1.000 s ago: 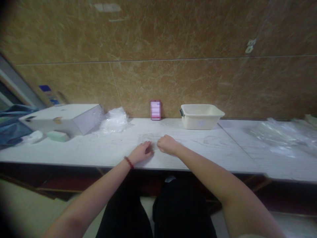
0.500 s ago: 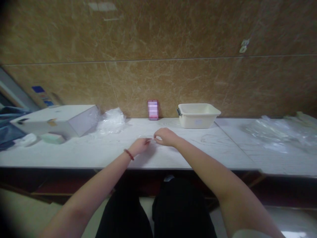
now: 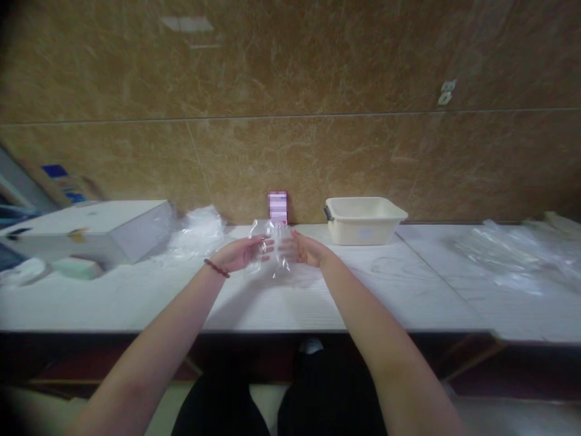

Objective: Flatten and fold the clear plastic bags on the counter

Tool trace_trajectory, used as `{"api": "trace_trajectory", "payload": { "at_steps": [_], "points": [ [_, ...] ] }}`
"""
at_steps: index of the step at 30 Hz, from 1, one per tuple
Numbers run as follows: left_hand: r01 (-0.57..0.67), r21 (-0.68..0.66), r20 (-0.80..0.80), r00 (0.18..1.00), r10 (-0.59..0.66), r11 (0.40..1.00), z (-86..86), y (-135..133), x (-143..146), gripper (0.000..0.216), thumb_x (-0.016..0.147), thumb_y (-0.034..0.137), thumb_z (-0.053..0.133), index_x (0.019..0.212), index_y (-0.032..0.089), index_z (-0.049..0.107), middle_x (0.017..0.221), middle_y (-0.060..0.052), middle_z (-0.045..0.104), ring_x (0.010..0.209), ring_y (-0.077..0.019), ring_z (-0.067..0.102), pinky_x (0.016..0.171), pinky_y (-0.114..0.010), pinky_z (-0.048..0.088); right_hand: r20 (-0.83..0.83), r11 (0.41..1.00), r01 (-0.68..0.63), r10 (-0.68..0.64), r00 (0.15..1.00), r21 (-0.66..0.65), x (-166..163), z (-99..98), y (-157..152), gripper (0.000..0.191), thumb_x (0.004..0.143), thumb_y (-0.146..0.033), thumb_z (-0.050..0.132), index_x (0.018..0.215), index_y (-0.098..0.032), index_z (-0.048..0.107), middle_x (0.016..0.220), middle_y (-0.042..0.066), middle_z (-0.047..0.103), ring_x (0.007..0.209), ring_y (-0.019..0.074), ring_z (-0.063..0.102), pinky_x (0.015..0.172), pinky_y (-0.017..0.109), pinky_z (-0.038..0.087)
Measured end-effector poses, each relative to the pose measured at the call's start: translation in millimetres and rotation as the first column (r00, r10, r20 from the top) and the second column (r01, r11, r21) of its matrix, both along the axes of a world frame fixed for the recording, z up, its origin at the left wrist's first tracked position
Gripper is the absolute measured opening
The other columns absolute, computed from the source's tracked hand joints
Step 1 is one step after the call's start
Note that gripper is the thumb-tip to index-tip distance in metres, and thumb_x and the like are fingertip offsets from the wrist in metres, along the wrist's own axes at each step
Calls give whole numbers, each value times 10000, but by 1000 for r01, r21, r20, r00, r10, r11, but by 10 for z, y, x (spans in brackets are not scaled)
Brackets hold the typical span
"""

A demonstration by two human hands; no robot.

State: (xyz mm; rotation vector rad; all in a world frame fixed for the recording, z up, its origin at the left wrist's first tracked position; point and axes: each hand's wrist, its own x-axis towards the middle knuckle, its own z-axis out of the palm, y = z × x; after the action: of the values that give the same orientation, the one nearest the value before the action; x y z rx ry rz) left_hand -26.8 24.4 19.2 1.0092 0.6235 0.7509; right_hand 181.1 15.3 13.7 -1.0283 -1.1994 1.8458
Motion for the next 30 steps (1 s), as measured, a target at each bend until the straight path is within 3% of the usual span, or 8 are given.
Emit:
{"api": "trace_trajectory", "payload": {
  "at_steps": [4, 10, 14, 19, 25, 30],
  "points": [
    [-34, -86, 57, 998, 39, 996, -215, 228, -4, 219, 745, 164, 497, 959, 153, 541, 1005, -93, 563, 914, -203, 539, 746, -360, 456, -53, 998, 36, -39, 998, -60, -11, -263, 141, 250, 725, -357, 514, 876, -163, 560, 855, 38, 607, 661, 98, 564, 586, 216, 443],
    [20, -156, 53, 999, -12, 988, -560, 382, -39, 261, 746, 163, 493, 1006, 145, 513, 907, -95, 596, 804, -193, 580, 689, -345, 470, 6, 999, 38, -38, 999, 39, -17, -568, 205, 209, 627, -227, 636, 817, -154, 589, 727, 6, 604, 580, 53, 534, 520, 148, 426],
    [27, -159, 68, 998, -16, 987, -657, 385, -86, 306, 737, 170, 514, 1042, 174, 486, 970, -92, 581, 852, -200, 569, 746, -375, 448, 59, 989, 137, -140, 988, 53, -56, -602, 196, 187, 628, -198, 631, 803, -152, 583, 730, 12, 607, 577, 59, 538, 486, 143, 419],
    [52, -70, 79, 996, -46, 996, -713, 351, -142, 451, 703, 62, 528, 1126, 177, 422, 1025, -112, 560, 901, -199, 555, 760, -328, 447, 50, 977, 202, -206, 977, 73, -80, -600, 155, 156, 663, -171, 589, 815, -158, 555, 726, 17, 608, 577, 70, 551, 434, 135, 400],
    [44, -45, 70, 997, -41, 998, -762, 336, -159, 463, 708, 49, 518, 1137, 189, 412, 1022, -106, 568, 865, -180, 573, 718, -291, 466, 64, 968, 217, -226, 972, 126, -73, -587, 122, 160, 715, -175, 520, 874, -177, 535, 624, 3, 594, 530, 76, 542, 370, 129, 362],
    [25, -10, 71, 997, -24, 1000, -743, 312, -141, 436, 708, 53, 520, 1118, 176, 439, 1034, -106, 564, 844, -159, 580, 693, -243, 470, 64, 971, 196, -206, 977, 136, -73, -586, 124, 175, 733, -180, 498, 901, -197, 540, 636, -8, 601, 508, 70, 532, 399, 150, 403]
  ]
}}
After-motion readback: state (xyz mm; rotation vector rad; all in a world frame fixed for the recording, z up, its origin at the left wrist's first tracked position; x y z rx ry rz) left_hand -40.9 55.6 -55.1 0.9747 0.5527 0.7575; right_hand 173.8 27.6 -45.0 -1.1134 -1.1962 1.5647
